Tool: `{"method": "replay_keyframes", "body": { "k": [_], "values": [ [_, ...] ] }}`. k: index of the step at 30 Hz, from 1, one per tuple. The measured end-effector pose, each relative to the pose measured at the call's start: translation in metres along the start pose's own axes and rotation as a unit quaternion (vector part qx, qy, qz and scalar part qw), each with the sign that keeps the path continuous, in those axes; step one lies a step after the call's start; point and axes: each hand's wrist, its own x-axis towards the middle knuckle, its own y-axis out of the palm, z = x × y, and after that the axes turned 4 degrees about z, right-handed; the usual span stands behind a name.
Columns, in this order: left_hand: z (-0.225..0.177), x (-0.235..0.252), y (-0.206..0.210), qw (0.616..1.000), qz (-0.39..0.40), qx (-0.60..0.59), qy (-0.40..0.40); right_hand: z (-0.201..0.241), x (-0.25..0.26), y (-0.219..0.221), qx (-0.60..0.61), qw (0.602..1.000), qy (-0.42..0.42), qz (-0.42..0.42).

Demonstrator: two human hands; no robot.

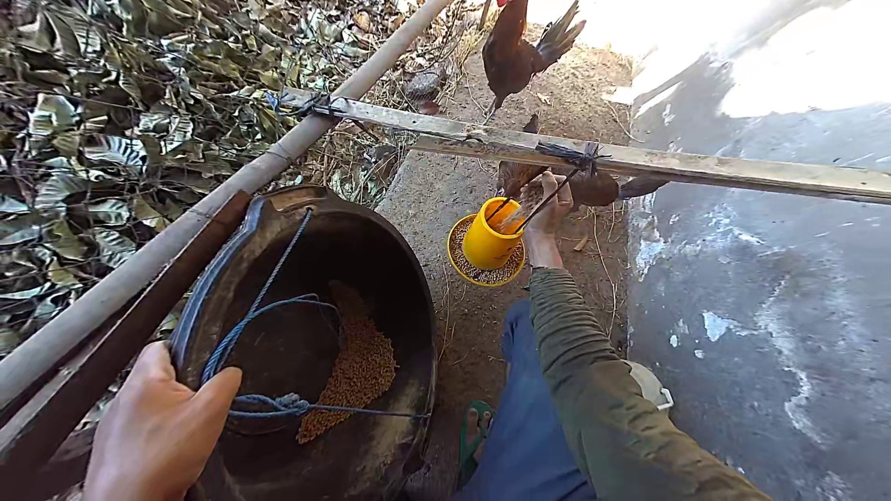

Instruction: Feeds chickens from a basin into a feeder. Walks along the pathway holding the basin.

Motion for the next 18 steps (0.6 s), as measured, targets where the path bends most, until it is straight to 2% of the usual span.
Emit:
{"method": "replay_keyframes", "body": {
  "k": [3, 7, 8, 10, 12, 13, 16, 18],
  "values": [
    [0.002, 0.001, 0.001, 1.0, -0.001, -0.004, -0.004, 0.019, -0.011, 0.0, -0.049, 0.999, 0.016, 0.016],
    [0.001, 0.0, 0.001, 1.0, 0.001, -0.012, -0.012, -0.003, 0.003, 0.002, -0.027, 1.0, 0.001, -0.011],
    [0.0, 0.0, 0.001, 1.0, 0.0, -0.013, -0.011, -0.002, 0.007, 0.003, -0.024, 0.999, 0.018, -0.035],
    [-0.004, 0.0, 0.001, 1.0, -0.002, -0.015, -0.018, 0.007, 0.019, 0.001, -0.043, 0.988, 0.059, -0.134],
    [-0.009, -0.003, 0.0, 0.999, 0.004, -0.013, -0.038, 0.016, 0.029, -0.007, 0.004, 0.969, 0.058, -0.24],
    [-0.013, -0.004, -0.002, 0.999, 0.01, -0.011, -0.051, 0.026, 0.022, -0.01, 0.04, 0.966, 0.049, -0.251],
    [-0.019, -0.009, -0.002, 0.998, 0.005, -0.001, -0.057, 0.054, -0.047, 0.004, 0.04, 0.987, 0.018, -0.154],
    [-0.016, -0.01, 0.0, 0.999, -0.003, -0.008, -0.04, 0.046, -0.116, 0.029, -0.042, 0.998, 0.047, 0.014]
  ]
}}
